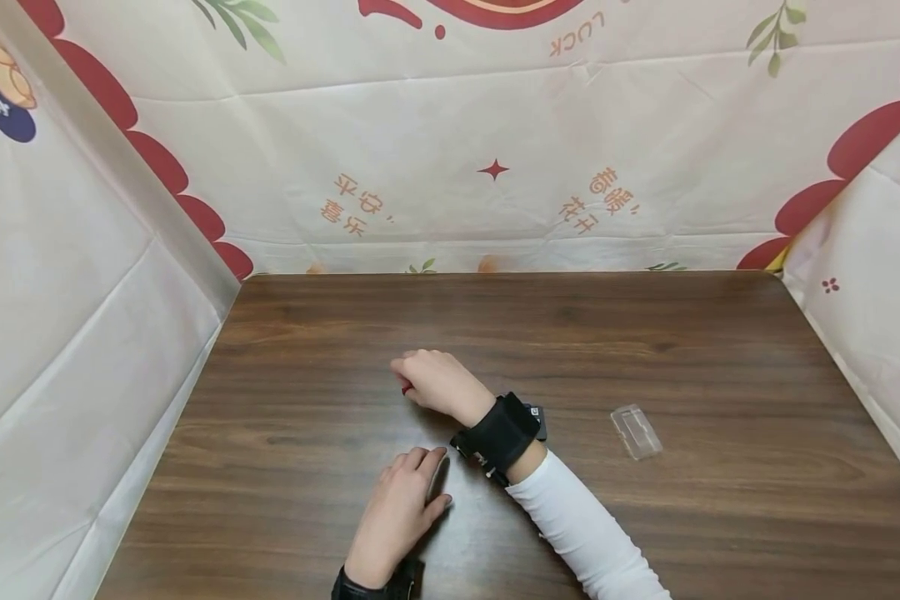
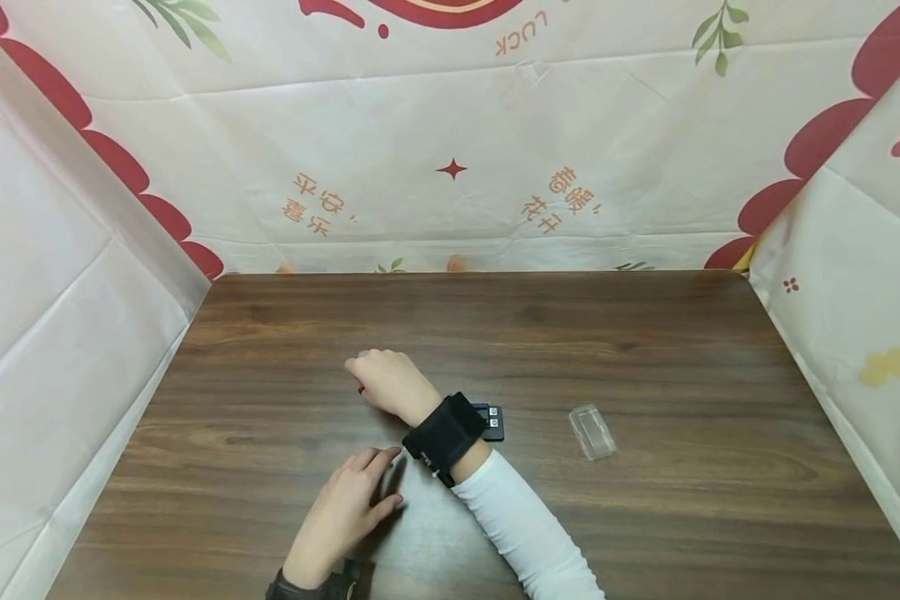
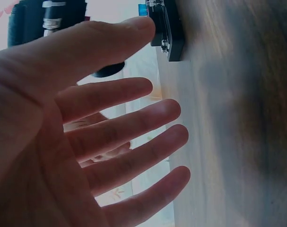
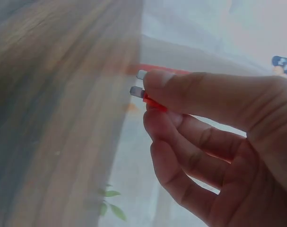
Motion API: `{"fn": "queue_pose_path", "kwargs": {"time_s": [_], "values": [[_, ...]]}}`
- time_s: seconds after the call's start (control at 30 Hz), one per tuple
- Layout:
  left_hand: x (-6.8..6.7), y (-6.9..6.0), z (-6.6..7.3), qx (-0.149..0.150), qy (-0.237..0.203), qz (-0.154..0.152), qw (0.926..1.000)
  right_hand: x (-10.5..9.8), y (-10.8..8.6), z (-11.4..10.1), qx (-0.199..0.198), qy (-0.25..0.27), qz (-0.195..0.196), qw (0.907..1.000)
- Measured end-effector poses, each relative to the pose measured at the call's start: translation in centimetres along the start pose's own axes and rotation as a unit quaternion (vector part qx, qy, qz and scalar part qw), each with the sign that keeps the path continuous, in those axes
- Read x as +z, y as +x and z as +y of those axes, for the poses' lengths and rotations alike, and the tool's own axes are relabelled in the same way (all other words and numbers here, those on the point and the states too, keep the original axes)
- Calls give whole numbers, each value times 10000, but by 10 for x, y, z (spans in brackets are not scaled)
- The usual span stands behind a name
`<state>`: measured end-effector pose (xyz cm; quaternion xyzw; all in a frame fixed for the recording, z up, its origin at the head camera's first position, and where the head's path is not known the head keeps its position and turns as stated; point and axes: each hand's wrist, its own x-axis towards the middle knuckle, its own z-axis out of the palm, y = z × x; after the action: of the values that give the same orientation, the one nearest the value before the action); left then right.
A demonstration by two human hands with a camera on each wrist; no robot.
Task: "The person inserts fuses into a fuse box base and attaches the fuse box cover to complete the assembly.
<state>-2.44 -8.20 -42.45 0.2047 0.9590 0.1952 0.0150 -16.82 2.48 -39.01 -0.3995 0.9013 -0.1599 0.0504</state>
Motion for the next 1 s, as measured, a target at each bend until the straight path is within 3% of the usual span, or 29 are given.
{"fn": "queue_pose_path", "kwargs": {"time_s": [0.2,0.43,0.73,1.0], "values": [[-1,3,-1,129,4,104,9999,-13,-11,-8,-10,-37,165,9999],[-6,9,0,215,11,100,9997,-28,-28,-9,13,62,698,9975],[-5,23,3,466,34,233,9986,-38,-46,5,266,196,1023,9942],[-2,43,-1,553,-251,1,9982,-40,-62,22,642,549,1054,9908]]}}
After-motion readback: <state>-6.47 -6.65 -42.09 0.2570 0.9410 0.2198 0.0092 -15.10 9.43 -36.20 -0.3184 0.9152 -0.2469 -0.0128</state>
